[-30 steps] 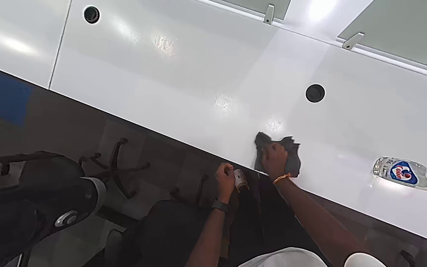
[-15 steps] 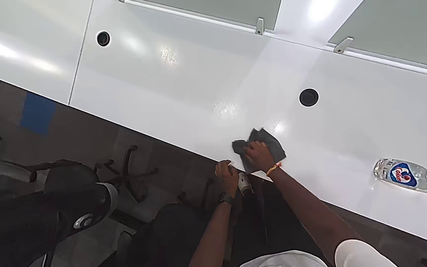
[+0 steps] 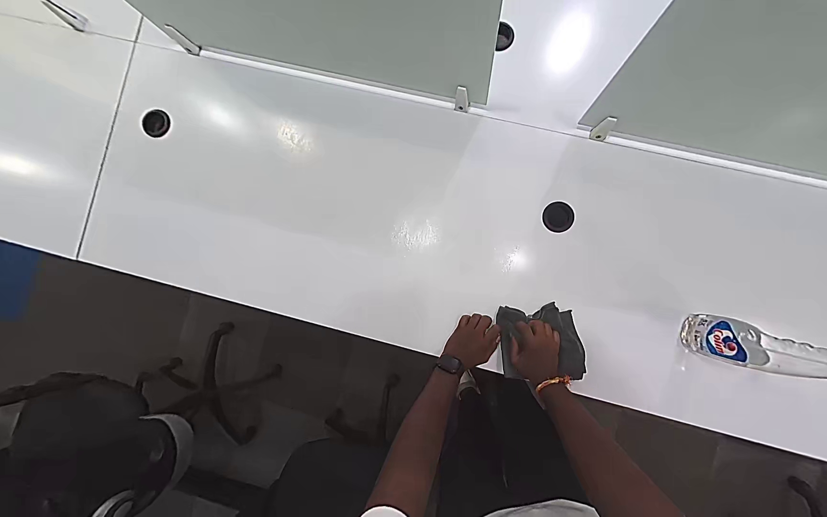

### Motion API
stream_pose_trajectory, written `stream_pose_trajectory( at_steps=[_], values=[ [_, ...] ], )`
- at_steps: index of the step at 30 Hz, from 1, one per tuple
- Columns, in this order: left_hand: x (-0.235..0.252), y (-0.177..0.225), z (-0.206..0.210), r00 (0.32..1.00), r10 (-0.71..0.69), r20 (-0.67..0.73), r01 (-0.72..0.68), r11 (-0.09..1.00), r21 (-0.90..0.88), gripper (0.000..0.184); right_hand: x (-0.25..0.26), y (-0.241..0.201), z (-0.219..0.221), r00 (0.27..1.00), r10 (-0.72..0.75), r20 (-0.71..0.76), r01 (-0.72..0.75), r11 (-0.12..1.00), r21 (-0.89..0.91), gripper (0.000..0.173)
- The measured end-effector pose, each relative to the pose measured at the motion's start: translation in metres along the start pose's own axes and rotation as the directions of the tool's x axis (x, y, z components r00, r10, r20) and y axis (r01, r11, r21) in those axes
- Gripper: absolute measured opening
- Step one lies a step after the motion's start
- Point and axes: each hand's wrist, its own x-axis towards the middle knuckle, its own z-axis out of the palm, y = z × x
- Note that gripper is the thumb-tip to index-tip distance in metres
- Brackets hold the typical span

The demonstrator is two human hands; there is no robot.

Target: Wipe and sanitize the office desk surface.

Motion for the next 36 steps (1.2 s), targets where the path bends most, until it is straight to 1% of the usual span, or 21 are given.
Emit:
stream_pose_trajectory(
  at_steps=[2,6,11,13,16,18,24,27,29,31,33,36],
  values=[
    [0.000,-0.002,0.000,1.000,0.008,0.016,-0.008,1.000,0.014,0.033,0.016,0.002,0.002,1.000,-0.003,-0.003,0.003,1.000,0.001,0.037],
    [0.002,-0.003,0.003,1.000,0.022,-0.016,-0.021,0.998,0.061,0.031,0.056,0.006,0.002,1.000,0.018,-0.009,-0.018,1.000,0.011,0.039],
    [0.002,-0.001,0.003,1.000,-0.017,0.022,0.016,0.998,0.059,0.032,0.109,0.008,0.004,0.998,0.061,0.007,-0.061,0.998,-0.010,0.038],
    [0.004,0.000,0.000,0.998,-0.036,0.047,0.034,0.998,0.048,0.031,0.130,0.008,0.004,0.998,0.064,-0.005,-0.064,0.998,-0.028,0.038],
    [0.007,0.001,-0.001,0.998,-0.043,0.056,0.039,0.996,0.079,0.029,0.157,0.011,0.005,0.998,0.055,0.007,-0.055,0.998,-0.029,0.038],
    [0.006,0.002,0.000,0.999,-0.038,0.036,0.034,0.994,0.102,0.029,0.172,0.014,0.006,0.998,0.055,0.030,-0.054,0.998,-0.027,0.038],
    [0.007,-0.001,-0.001,0.999,-0.045,0.010,0.044,0.996,0.081,0.031,0.229,0.018,0.004,0.999,0.031,0.044,-0.031,0.999,0.012,0.037],
    [0.005,-0.001,0.003,0.999,-0.044,-0.003,0.044,0.996,0.073,0.032,0.250,0.018,0.004,0.998,0.062,-0.010,-0.062,0.998,0.009,0.038],
    [0.006,-0.003,0.004,0.999,-0.052,-0.010,0.052,0.996,0.073,0.033,0.259,0.016,0.006,0.995,0.080,-0.058,-0.080,0.997,0.002,0.037],
    [0.004,-0.001,0.004,0.997,-0.069,0.024,0.067,0.996,0.057,0.035,0.255,0.014,0.010,0.993,0.078,-0.083,-0.079,0.997,-0.006,0.037],
    [0.006,-0.004,0.005,0.996,-0.075,0.040,0.072,0.996,0.058,0.035,0.246,0.009,0.011,0.996,0.025,-0.080,-0.024,1.000,0.013,0.038],
    [0.002,-0.003,0.008,0.996,-0.072,0.055,0.069,0.995,0.066,0.038,0.201,0.002,0.013,0.994,-0.105,-0.019,0.106,0.992,0.064,0.036]
  ],
)
